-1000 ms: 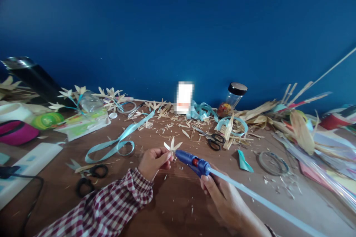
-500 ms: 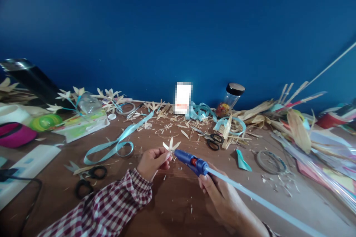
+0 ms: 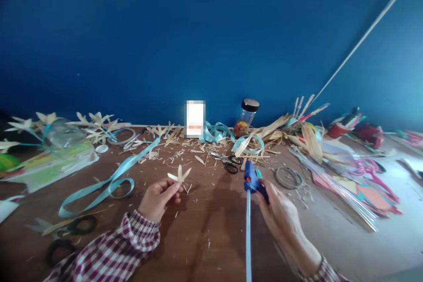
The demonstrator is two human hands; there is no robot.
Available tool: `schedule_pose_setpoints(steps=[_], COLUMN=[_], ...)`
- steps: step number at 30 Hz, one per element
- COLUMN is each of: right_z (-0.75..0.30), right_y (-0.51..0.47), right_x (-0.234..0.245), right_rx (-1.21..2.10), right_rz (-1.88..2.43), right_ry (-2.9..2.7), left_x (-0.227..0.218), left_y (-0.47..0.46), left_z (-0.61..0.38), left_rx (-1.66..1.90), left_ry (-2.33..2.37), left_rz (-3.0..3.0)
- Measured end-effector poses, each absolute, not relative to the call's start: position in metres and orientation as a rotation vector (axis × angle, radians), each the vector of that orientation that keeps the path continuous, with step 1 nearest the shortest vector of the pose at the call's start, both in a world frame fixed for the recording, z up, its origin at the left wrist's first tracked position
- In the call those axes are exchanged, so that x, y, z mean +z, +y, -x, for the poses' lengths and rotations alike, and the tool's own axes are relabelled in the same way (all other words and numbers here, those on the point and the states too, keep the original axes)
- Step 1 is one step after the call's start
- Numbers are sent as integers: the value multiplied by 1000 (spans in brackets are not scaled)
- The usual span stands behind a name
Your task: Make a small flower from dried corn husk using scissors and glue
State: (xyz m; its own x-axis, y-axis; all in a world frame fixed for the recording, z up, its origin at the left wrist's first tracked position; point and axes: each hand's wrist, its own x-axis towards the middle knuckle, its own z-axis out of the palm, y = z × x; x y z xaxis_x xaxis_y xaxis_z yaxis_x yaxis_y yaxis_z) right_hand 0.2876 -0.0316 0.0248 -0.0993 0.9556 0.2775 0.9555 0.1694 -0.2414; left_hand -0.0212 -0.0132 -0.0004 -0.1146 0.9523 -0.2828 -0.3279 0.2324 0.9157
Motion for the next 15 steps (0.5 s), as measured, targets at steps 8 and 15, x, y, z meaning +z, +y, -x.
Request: schedule_pose_setpoints(steps=[8,15], right_z=[-370,-386], right_y=[-23,-28], right_x=[8,15], right_rx=[-463,-562], right_rz=[2215,2292], right_ry=[-1925,-1978], left_x=[3,16], left_y=[-14,-7], left_z=[19,29], left_rx=[1280,1376], left_ry=[1191,1181], left_rz=[-626,-528])
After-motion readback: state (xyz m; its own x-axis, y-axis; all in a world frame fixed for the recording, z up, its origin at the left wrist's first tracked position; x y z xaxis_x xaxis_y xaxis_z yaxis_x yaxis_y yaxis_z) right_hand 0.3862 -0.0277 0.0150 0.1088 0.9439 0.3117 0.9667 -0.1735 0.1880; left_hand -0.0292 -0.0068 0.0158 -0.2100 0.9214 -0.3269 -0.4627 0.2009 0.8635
